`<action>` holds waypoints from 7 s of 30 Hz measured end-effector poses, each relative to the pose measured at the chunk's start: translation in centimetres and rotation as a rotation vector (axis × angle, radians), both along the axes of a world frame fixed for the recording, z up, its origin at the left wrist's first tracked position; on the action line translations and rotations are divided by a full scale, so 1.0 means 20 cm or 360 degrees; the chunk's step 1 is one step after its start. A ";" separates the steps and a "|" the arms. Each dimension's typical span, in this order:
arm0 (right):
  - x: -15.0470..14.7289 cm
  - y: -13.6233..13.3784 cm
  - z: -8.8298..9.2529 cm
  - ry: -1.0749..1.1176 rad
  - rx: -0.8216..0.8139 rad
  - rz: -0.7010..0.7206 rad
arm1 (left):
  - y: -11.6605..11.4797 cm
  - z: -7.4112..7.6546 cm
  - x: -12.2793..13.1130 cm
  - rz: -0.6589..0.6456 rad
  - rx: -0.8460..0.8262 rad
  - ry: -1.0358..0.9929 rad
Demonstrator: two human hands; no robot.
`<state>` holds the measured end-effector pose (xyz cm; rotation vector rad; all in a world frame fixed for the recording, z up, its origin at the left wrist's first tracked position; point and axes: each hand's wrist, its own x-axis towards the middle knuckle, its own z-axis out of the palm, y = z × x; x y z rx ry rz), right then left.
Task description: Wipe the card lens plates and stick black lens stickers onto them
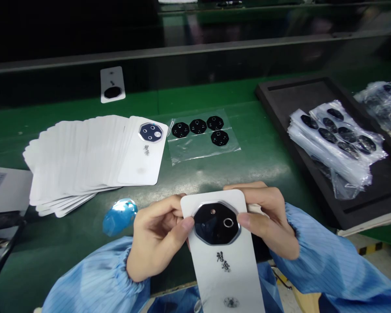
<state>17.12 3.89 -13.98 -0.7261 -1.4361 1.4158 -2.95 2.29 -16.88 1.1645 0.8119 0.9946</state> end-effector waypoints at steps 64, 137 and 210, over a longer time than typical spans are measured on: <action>-0.18 0.00 -0.30 -0.0541 -0.0480 -0.0514 | 0.11 -0.14 0.14 0.0662 0.0267 0.0867; -0.10 0.05 -0.21 -0.0322 -0.0552 -0.0254 | 0.10 -0.01 0.08 0.0369 -0.0108 0.0255; -0.13 0.02 -0.16 -0.2611 0.1164 -0.0016 | 0.00 -0.13 0.13 0.0329 -0.0165 0.0427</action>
